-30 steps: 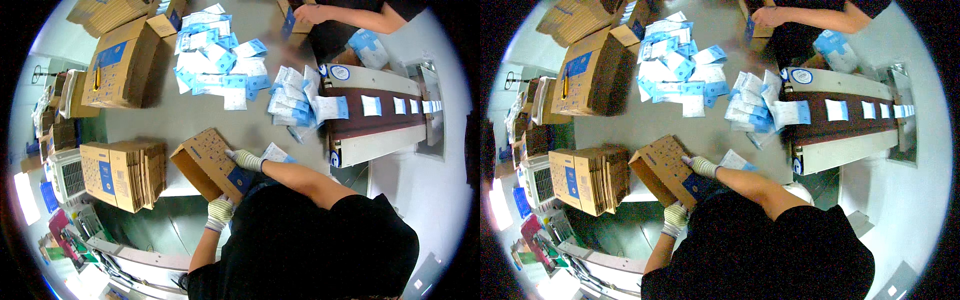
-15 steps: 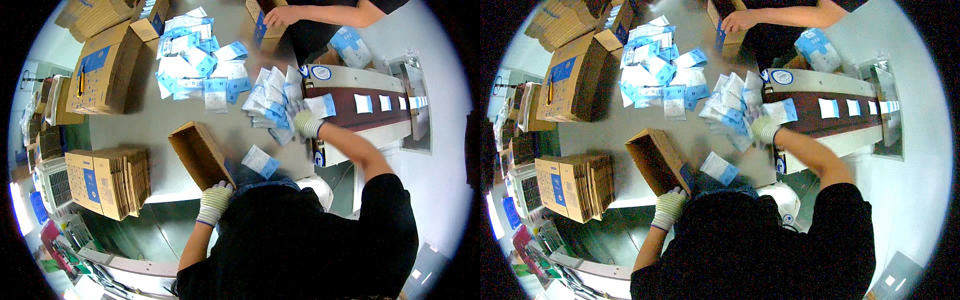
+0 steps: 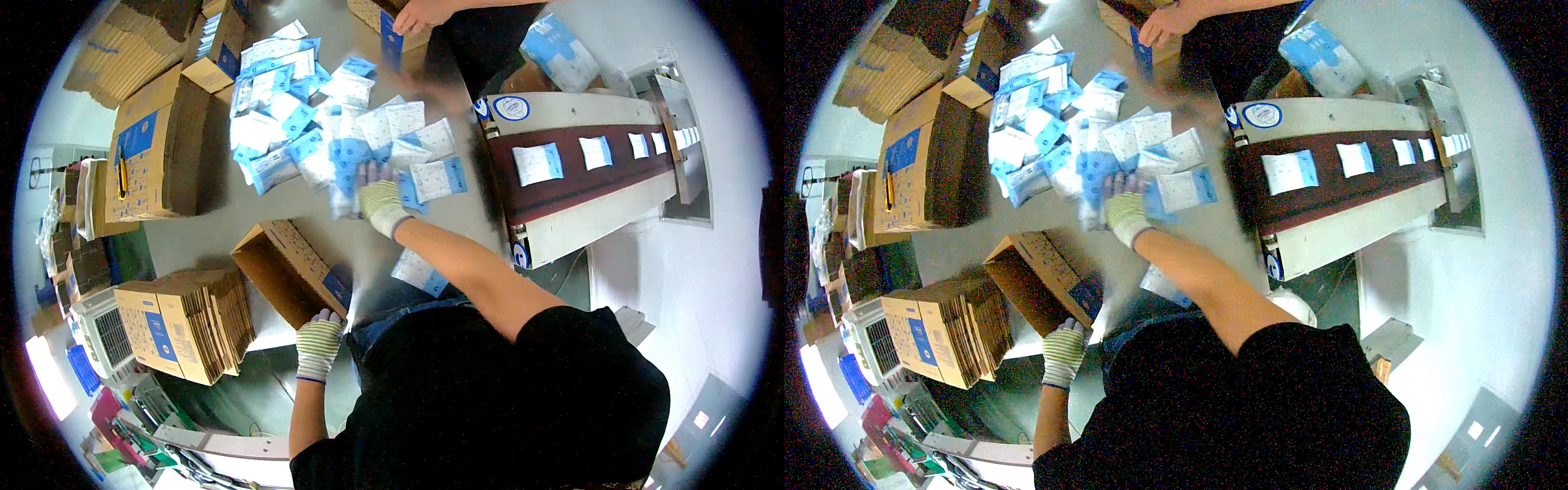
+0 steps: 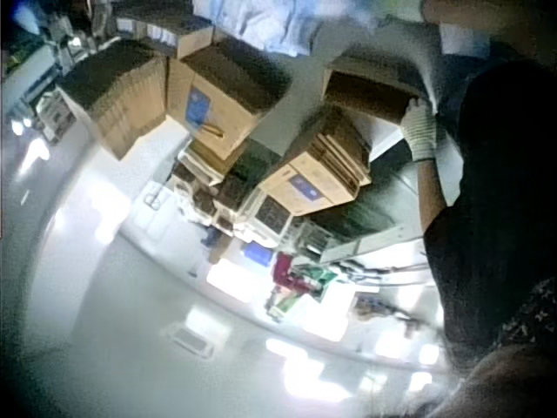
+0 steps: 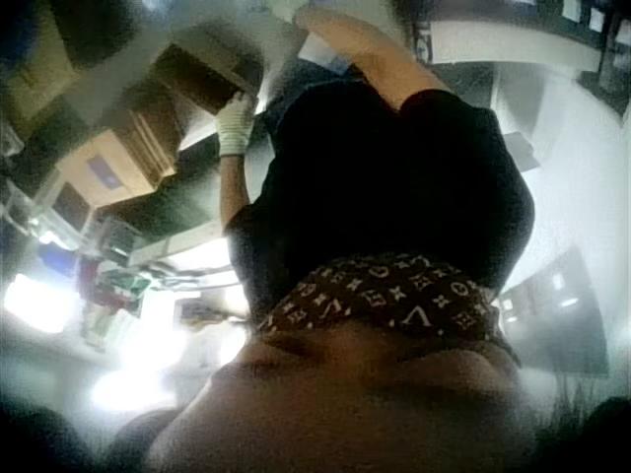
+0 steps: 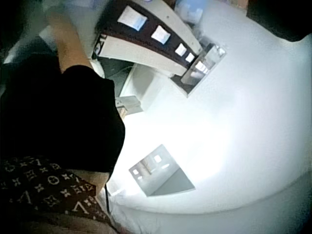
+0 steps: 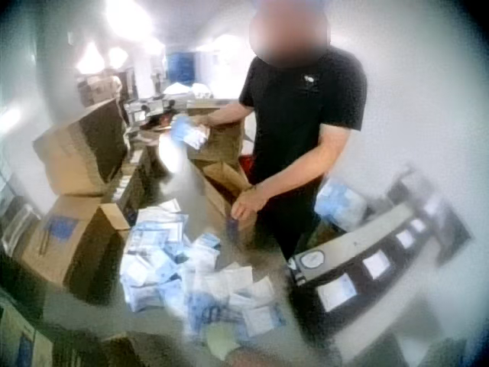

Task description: The person picks up small blue and white pouches from a pile on a table and places them into a small cardboard box. After filling the box, the person sets it aside on the table and picks up another empty flat box to repeat the process.

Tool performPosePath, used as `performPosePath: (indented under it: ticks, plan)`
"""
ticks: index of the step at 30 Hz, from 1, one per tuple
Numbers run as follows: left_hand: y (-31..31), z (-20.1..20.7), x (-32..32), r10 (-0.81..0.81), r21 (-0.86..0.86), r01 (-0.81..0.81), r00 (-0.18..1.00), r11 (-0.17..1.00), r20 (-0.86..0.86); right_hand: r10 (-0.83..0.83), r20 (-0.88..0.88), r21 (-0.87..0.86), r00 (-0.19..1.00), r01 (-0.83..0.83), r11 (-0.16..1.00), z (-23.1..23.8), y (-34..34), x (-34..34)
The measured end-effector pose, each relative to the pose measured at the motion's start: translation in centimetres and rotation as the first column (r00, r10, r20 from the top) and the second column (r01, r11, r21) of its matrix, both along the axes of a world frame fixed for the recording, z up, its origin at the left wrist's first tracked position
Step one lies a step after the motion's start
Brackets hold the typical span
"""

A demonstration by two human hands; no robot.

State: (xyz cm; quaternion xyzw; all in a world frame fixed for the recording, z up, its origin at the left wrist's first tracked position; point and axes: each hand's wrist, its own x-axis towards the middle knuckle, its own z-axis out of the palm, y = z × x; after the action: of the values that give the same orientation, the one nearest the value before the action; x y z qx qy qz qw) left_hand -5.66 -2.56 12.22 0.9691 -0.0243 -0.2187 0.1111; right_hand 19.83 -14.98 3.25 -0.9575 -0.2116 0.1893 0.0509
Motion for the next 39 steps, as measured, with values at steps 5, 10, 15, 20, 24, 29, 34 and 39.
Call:
performPosePath:
  ticks: [5,10,15,20,24,29,34,39]
  plan:
    - [0.5,-0.5,0.6,0.011,-0.016,-0.01,0.998,1.0,0.067,0.376,-0.044,0.41,0.926,-0.326,0.852,-0.8,1.9,5.6]
    - [0.2,-0.3,0.0,0.076,-0.032,-0.074,0.996,0.997,0.04,0.249,-0.322,0.126,0.913,-0.219,0.968,5.9,-7.5,9.6]
    - [0.0,-0.2,1.0,0.033,0.008,-0.035,0.989,0.999,0.141,0.403,0.212,-0.111,0.89,-0.388,0.915,0.1,-13.1,6.7]
    - [-0.2,-0.2,0.6,0.075,-0.031,-0.071,0.982,0.997,0.173,0.212,-0.119,-0.133,0.97,-0.227,0.965,7.2,-16.4,12.1]
    - [-0.2,-0.2,0.8,0.056,0.021,-0.059,0.988,0.998,0.146,0.372,0.016,-0.016,0.928,-0.372,0.928,7.0,-21.4,13.9]
    - [0.0,-0.1,0.9,0.051,0.022,-0.054,0.991,0.998,0.127,0.365,-0.092,-0.25,0.927,-0.376,0.892,1.5,-20.7,8.1]
    - [0.0,-1.0,0.0,0.1,0.011,-0.104,0.982,0.995,0.162,0.55,-0.275,-0.292,0.788,-0.614,0.733,4.5,-16.4,5.4]
    - [-0.5,0.1,0.9,0.079,0.047,-0.085,0.99,0.995,0.114,0.219,-0.177,-0.072,0.96,-0.234,0.969,2.9,-13.9,4.5]
